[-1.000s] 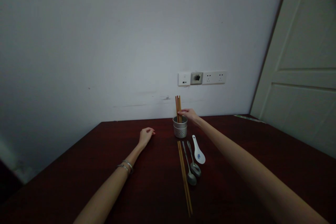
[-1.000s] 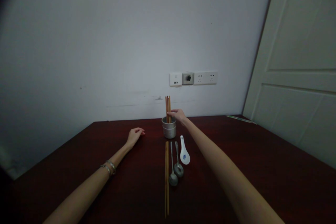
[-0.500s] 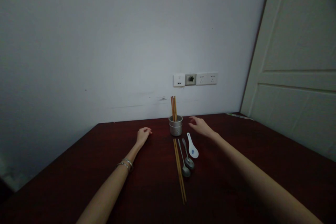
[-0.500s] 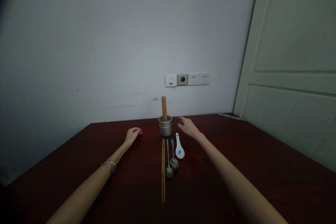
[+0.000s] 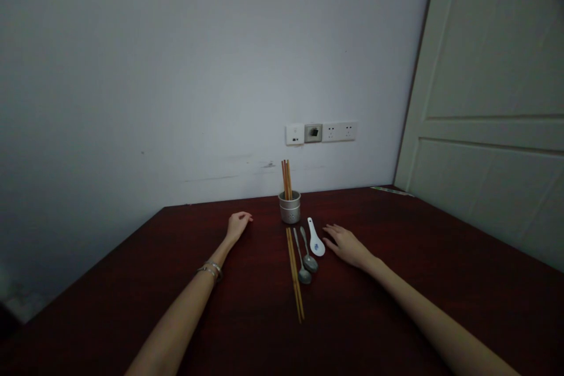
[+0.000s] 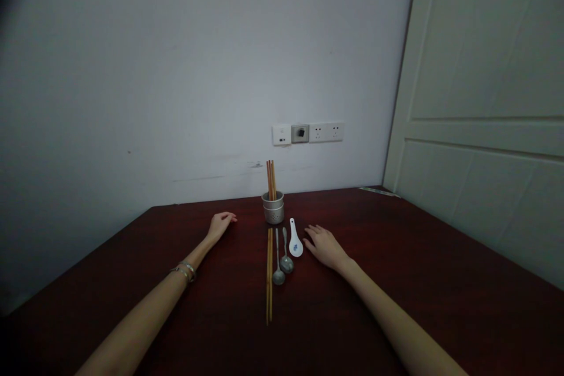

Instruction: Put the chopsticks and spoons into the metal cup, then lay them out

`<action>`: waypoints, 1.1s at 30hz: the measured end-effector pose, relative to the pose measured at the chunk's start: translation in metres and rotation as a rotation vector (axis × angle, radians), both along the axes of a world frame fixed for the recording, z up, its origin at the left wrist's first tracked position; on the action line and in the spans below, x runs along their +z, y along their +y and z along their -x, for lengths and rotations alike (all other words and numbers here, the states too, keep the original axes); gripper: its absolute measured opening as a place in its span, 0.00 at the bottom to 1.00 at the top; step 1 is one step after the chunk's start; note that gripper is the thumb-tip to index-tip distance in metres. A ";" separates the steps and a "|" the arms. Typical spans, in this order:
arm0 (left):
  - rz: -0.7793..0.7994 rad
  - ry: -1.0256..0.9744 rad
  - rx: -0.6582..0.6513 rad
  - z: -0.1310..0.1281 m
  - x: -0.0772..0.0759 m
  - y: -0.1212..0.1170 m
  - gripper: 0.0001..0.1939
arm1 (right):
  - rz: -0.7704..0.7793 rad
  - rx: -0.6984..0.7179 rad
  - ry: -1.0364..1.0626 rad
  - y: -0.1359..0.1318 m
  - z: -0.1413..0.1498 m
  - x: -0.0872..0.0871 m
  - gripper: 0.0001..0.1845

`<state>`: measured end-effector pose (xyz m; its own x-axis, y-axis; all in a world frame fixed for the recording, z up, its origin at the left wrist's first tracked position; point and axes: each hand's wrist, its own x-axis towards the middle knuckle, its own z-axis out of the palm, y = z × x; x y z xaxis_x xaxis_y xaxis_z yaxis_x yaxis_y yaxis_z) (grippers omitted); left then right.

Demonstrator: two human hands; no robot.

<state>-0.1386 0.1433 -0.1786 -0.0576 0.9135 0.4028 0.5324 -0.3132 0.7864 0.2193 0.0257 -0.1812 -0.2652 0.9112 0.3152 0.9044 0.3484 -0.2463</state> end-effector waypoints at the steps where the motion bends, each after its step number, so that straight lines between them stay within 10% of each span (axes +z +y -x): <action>1: 0.006 0.012 0.004 -0.001 0.001 -0.001 0.13 | -0.009 -0.002 0.009 0.000 0.000 -0.002 0.24; 14: 0.019 0.466 0.192 -0.044 0.029 -0.050 0.13 | -0.047 -0.023 0.039 0.002 0.000 -0.007 0.24; 24: 0.342 0.591 -0.188 -0.105 0.045 -0.098 0.17 | -0.054 -0.032 0.032 -0.001 0.001 -0.005 0.24; 33: 0.352 0.802 -0.063 -0.125 0.045 -0.100 0.20 | -0.051 -0.023 0.015 0.000 0.001 -0.005 0.23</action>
<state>-0.0136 0.0429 -0.1339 0.1768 0.9842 -0.0058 0.9560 -0.1703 0.2387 0.2184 0.0258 -0.1862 -0.2389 0.8998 0.3652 0.9088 0.3397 -0.2424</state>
